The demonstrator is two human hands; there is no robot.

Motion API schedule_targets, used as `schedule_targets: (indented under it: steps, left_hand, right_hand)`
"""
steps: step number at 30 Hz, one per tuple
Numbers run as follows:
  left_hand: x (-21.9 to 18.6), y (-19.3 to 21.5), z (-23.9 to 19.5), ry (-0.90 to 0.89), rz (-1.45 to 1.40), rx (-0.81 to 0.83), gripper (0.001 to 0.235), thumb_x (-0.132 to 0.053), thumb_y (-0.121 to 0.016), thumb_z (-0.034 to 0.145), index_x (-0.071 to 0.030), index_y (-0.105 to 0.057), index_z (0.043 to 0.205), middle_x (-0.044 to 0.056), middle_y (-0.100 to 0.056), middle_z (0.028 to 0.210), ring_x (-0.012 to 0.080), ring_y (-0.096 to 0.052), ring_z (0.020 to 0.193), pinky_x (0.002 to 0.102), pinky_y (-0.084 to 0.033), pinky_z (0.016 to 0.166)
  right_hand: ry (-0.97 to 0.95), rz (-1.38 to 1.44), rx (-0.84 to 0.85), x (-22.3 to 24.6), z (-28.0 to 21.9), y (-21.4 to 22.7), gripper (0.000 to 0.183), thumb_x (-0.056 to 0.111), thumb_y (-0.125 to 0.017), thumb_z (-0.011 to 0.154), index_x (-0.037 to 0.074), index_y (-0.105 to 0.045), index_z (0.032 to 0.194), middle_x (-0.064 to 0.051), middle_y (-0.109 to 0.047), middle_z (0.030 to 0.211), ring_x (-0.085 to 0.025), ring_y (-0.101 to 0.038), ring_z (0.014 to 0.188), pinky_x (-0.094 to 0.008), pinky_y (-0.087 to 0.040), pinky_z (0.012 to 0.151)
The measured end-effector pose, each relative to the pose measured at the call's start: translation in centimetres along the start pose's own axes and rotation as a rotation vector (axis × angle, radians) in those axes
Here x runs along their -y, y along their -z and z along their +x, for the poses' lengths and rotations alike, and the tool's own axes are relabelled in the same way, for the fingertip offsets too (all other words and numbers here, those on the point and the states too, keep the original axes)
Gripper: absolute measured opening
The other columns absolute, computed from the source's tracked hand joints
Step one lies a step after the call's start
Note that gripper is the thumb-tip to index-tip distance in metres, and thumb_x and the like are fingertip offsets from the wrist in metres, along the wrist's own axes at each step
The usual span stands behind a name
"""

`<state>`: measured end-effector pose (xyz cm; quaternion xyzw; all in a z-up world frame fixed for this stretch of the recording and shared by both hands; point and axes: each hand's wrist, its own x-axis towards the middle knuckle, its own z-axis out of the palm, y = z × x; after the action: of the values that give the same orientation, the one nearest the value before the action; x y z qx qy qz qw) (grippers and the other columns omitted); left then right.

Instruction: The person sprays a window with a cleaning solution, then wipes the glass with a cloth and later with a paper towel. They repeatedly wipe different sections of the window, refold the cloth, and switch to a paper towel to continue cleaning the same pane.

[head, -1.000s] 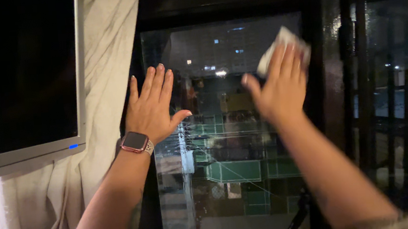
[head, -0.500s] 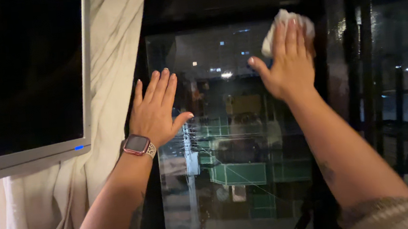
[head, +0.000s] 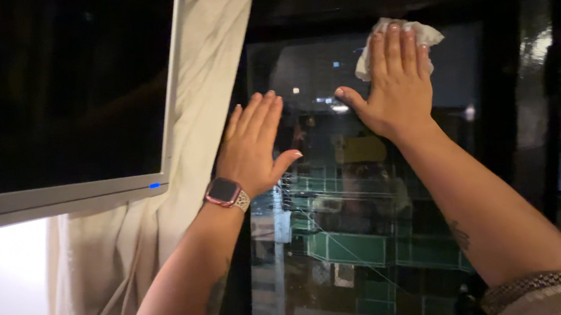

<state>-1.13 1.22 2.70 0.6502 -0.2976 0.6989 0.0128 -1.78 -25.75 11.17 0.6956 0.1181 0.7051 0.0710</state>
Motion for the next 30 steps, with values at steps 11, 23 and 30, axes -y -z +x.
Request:
schedule_targets:
  steps: [11,23,30]
  left_hand:
    - [0.4,-0.4,-0.2,-0.020,-0.036,-0.057,0.086,-0.060,-0.051,0.095,0.000,-0.032,0.154,0.020,-0.036,0.160,0.0375,-0.037,0.148,0.052,-0.033,0.119]
    - [0.5,-1.5,-0.2,-0.054,-0.022,-0.187,0.097,-0.074,-0.038,0.094,0.000,-0.030,0.155,0.020,-0.036,0.159,0.0365,-0.036,0.149,0.049,-0.031,0.120]
    - [0.1,-1.5,-2.5,-0.012,0.017,-0.117,0.095,-0.069,-0.042,0.094,0.001,-0.028,0.156,0.020,-0.034,0.159,0.0361,-0.033,0.150,0.047,-0.030,0.121]
  right_hand:
    - [0.369,0.058,-0.225,10.2,4.9,-9.3,0.068,0.043,-0.042,0.103,0.002,-0.042,0.157,-0.021,-0.033,0.163,-0.042,-0.031,0.149,-0.058,-0.024,0.120]
    - [0.556,0.116,-0.389,11.6,5.2,-12.2,0.079,0.044,-0.061,0.085,0.005,-0.047,0.153,-0.014,-0.050,0.154,-0.036,-0.047,0.141,-0.049,-0.035,0.114]
    - [0.683,0.128,-0.081,13.4,-6.9,-7.1,0.074,0.050,-0.052,0.081,0.008,-0.057,0.143,-0.016,-0.054,0.149,-0.041,-0.043,0.142,-0.055,-0.024,0.120]
